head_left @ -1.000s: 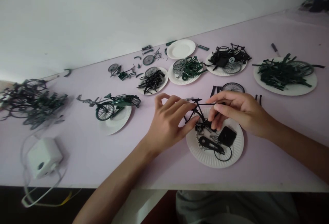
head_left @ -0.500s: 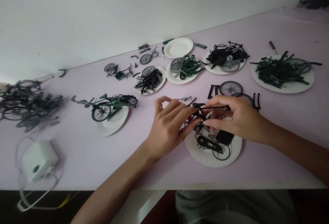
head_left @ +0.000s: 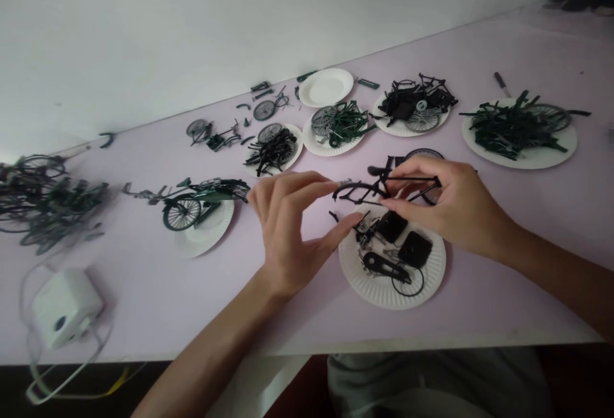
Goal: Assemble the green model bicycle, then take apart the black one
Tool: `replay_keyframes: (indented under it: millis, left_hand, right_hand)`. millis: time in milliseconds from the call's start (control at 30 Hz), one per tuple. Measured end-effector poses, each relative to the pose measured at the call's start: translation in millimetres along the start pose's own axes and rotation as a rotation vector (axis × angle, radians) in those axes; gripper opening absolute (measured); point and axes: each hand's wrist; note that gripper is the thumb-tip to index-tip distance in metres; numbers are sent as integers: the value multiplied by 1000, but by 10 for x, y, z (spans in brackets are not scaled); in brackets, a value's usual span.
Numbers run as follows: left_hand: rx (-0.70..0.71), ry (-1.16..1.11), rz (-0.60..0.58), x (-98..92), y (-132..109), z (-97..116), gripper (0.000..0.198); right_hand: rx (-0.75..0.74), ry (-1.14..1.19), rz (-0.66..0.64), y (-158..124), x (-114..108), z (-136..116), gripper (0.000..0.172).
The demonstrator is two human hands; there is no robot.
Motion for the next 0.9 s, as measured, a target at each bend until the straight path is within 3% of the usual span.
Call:
replay_keyframes:
  millis: [67,167,267,367,567,700,900]
  left_hand:
    - [130,-35,-21,-22,13,-5,32]
    - [405,-149,-244,-49,13,55,6]
    - [528,-208,-426,-63,3,157,16]
    - [534,-187,-472,-55,-13,225,17]
    - [554,-146,-408,-33,-46,253,14]
    - [519,-118,-486,-84,14,176,21]
    - [469,-62,-419,-137,91,6,24]
  right_hand:
    - [-14,4,109,28,-29,17,22]
    - [-33,16,216,64,-65,41,25]
    - [-29,10,252,76,-68,56,25]
    - [-28,16,232,68,-40,72,25]
    - [-21,35,204,61,-1,87,24]
    - [7,41,234,72,-26,58,29]
    - [50,38,214,77,-51,36,31]
Point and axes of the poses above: each hand's wrist, its own y-axis towards the middle knuckle, its own x-axis out of the palm, z = x × y, and after that the axes turned 13 degrees about y, right-handed
